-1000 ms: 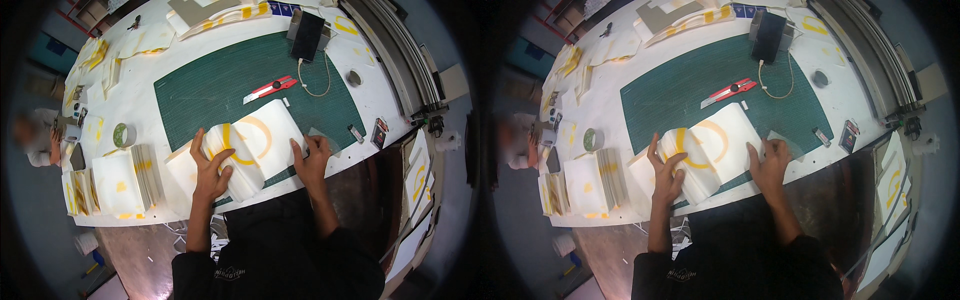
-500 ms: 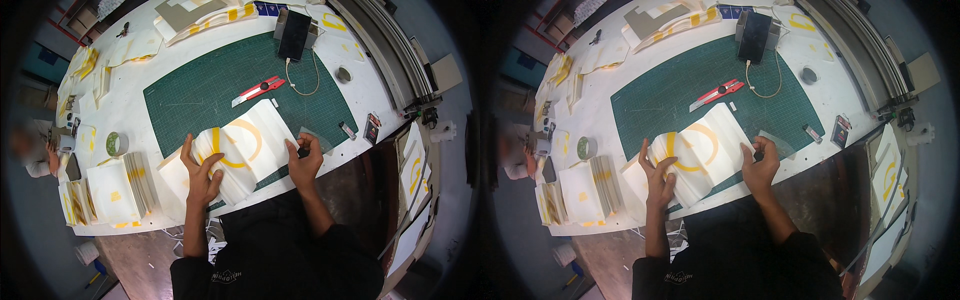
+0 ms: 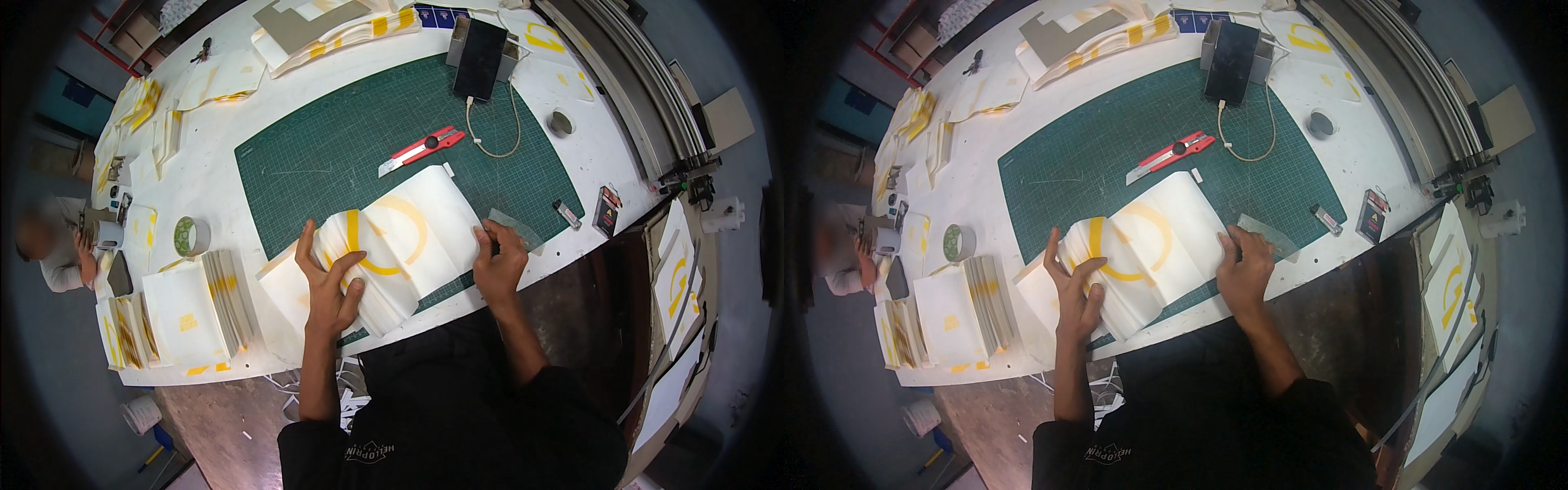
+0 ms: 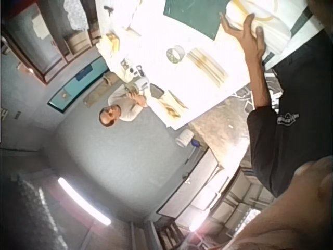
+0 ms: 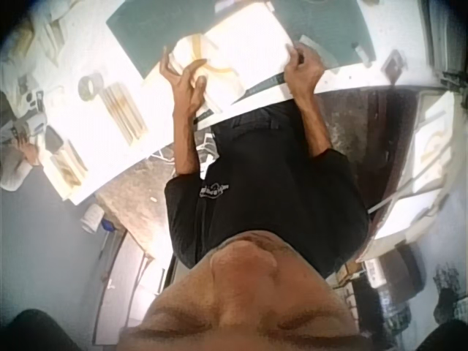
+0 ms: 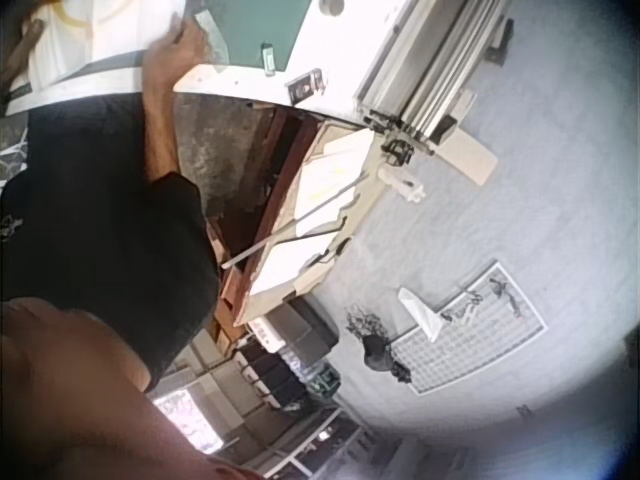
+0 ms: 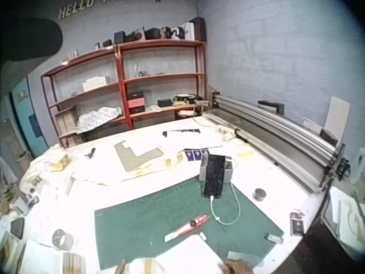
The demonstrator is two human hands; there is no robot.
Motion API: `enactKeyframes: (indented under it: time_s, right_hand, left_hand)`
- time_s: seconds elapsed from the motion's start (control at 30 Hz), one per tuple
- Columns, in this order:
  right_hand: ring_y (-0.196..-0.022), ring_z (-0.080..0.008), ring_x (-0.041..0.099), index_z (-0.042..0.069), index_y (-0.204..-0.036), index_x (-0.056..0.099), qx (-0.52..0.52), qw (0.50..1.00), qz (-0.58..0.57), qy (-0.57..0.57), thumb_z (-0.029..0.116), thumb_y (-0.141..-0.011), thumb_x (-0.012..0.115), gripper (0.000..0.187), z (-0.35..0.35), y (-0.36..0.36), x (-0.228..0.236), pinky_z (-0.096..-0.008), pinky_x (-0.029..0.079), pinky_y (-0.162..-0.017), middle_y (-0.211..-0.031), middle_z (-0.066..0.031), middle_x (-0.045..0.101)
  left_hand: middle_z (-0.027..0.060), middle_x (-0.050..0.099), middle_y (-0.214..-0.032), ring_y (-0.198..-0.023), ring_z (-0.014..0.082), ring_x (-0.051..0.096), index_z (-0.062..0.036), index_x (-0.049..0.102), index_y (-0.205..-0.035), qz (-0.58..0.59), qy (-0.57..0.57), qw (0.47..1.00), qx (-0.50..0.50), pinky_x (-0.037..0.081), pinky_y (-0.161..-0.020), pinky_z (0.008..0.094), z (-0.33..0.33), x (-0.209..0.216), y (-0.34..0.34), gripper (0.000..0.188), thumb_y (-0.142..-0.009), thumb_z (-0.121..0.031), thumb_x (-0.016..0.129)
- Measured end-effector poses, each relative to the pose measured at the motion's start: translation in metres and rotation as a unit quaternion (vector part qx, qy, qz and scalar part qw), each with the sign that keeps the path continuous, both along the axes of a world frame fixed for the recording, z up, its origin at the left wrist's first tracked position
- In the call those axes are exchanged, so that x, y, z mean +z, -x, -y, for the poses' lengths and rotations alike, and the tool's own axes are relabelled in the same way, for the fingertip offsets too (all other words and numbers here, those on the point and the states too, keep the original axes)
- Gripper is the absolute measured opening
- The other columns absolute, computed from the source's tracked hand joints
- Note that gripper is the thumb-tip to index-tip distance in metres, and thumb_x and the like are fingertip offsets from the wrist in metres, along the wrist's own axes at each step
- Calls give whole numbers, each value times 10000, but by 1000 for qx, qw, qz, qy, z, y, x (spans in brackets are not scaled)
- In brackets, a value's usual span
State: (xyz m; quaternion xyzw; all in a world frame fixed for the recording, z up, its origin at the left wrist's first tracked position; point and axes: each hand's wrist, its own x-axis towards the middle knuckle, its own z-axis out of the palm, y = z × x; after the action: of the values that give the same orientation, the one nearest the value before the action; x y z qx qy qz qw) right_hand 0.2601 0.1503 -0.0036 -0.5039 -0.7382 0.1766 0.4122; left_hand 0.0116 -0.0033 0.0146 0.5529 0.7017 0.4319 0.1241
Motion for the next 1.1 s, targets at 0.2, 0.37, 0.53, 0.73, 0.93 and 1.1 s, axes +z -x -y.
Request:
enactKeyframes:
  time_s: [0.2,0.37,0.53,0.73,0.93,1.1]
  right_hand:
    - [-1053,-323,628,36,-983,721,27,988,83,-130,11,-849,760,142,10,6,9,-462,432,-948,-1095,-148,685]
    - [-997,-313,642,-8,-921,723,180,983,-28,-25,16,-879,749,55,32,16,24,-427,490,-910,-1130,-201,663]
    - [-934,-367,644,-37,-1121,677,109,991,-10,77,32,-889,738,250,30,30,16,-431,534,-815,-1024,-199,654]
    - [-813,-293,649,-44,-1149,675,160,985,-45,47,-4,-874,748,287,44,52,26,-390,538,-747,-874,-144,671]
    - [-916,-336,709,-34,-1017,690,235,965,-113,33,-48,-864,733,159,74,65,50,-385,564,-807,-987,-181,699]
    - [-883,-307,711,-43,-1090,655,133,983,-105,76,12,-893,762,231,56,57,37,-381,573,-778,-991,-190,701]
  left_hand:
    - [326,126,-1666,-1536,535,148,-136,752,-1196,-4,-1,1000,0,168,-1238,629,1,0,0,371,-955,-389,626]
    - [323,131,-1663,-1536,535,148,-138,754,-1190,1,-5,1000,-2,170,-1238,628,0,0,0,369,-957,-395,627]
    - [316,141,-1659,-1536,533,151,-147,759,-1179,-6,-3,1000,1,175,-1238,623,0,0,0,362,-955,-400,628]
    - [311,146,-1661,-1538,527,145,-158,763,-1174,1,-4,1000,1,172,-1240,620,0,1,1,353,-947,-402,647]
    - [322,152,-1659,-1535,527,151,-146,749,-1190,0,-22,1000,-2,171,-1239,618,-1,-2,1,368,-950,-407,654]
    - [328,159,-1652,-1530,533,164,-123,731,-1144,-3,-25,1000,-1,174,-1232,629,0,-2,0,357,-957,-411,634]
